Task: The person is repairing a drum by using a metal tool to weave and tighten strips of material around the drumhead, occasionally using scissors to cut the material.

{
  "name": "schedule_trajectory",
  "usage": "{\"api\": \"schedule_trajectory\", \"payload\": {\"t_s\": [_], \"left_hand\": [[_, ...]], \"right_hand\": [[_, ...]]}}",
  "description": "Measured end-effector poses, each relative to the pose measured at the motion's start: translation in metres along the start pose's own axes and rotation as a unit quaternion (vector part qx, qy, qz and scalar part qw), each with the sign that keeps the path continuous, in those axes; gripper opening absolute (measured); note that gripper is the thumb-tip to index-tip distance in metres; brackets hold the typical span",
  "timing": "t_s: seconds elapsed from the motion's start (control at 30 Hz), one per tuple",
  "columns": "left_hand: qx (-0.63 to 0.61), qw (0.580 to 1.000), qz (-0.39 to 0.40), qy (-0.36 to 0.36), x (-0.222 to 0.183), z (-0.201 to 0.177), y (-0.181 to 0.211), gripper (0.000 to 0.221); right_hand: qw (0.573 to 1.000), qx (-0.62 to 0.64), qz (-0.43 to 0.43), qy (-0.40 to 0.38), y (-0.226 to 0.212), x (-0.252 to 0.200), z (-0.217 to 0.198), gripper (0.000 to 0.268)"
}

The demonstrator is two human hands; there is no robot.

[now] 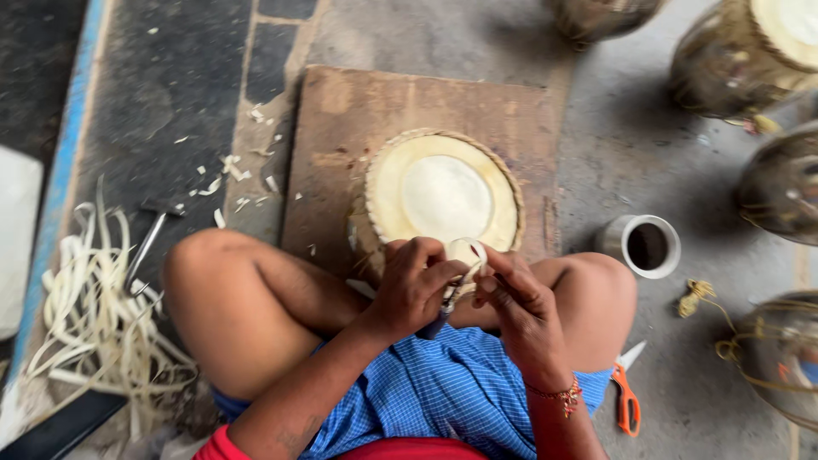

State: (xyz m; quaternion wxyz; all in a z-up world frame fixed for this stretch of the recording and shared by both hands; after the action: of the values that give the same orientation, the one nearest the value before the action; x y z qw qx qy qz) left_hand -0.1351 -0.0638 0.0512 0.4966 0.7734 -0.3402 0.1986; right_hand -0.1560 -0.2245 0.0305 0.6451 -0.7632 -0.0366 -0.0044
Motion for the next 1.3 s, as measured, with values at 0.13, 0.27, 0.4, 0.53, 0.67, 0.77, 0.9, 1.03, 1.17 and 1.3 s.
{"api": "schedule_trajectory", "payload": {"t_s": [0.13,0.27,0.4,0.53,0.67,0.77,0.9,1.03,1.17,1.3], "left_hand": [[-0.072,0.997,-0.025,0.002,0.006,-0.004,0.003,0.028],[-0.07,0.996,-0.056,0.003,0.006,0.0,-0.003,0.021],[-0.029,0.998,-0.063,0.013,0.009,0.0,-0.011,0.022],[-0.059,0.997,-0.048,-0.004,0.009,-0.002,-0.014,0.018],[-0.049,0.998,-0.041,0.003,0.015,-0.006,-0.013,0.014],[-0.044,0.998,-0.046,0.005,0.015,-0.005,-0.011,0.016],[-0.032,0.997,-0.072,0.018,0.008,-0.004,-0.014,0.019],[-0.029,0.996,-0.083,0.03,0.005,-0.002,-0.016,0.017],[-0.037,0.996,-0.078,0.038,0.004,-0.003,-0.017,0.018],[-0.025,0.996,-0.075,0.046,0.005,-0.003,-0.016,0.017]], "right_hand": [[0.961,-0.263,-0.085,-0.009,-0.03,0.003,0.011,0.053],[0.939,-0.314,-0.137,-0.011,-0.047,0.005,0.018,0.046],[0.94,-0.318,-0.119,0.026,-0.046,0.01,0.017,0.043],[0.953,-0.271,-0.131,0.042,-0.033,0.013,0.017,0.045],[0.974,-0.183,-0.119,0.065,-0.012,0.01,0.008,0.055],[0.991,-0.055,-0.075,0.092,0.012,0.007,0.001,0.051],[0.991,0.0,-0.088,0.102,0.03,0.001,0.005,0.048],[0.99,0.001,-0.092,0.103,0.037,-0.002,0.002,0.051],[0.99,0.001,-0.097,0.101,0.037,-0.001,0.004,0.054],[0.989,0.019,-0.099,0.104,0.033,-0.001,0.006,0.058]]}}
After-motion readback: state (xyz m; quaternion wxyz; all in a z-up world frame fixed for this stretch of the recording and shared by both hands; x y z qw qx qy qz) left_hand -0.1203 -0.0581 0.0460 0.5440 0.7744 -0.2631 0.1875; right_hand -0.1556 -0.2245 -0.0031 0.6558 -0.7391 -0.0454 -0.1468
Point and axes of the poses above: each hand's wrist, its own x-axis towards the middle knuckle, its own z-axis out of the palm, y = z × x, the point moved 8 cm from there along x, towards the middle knuckle, and after that the axes turned 11 degrees about -x, right-handed, at the moved point
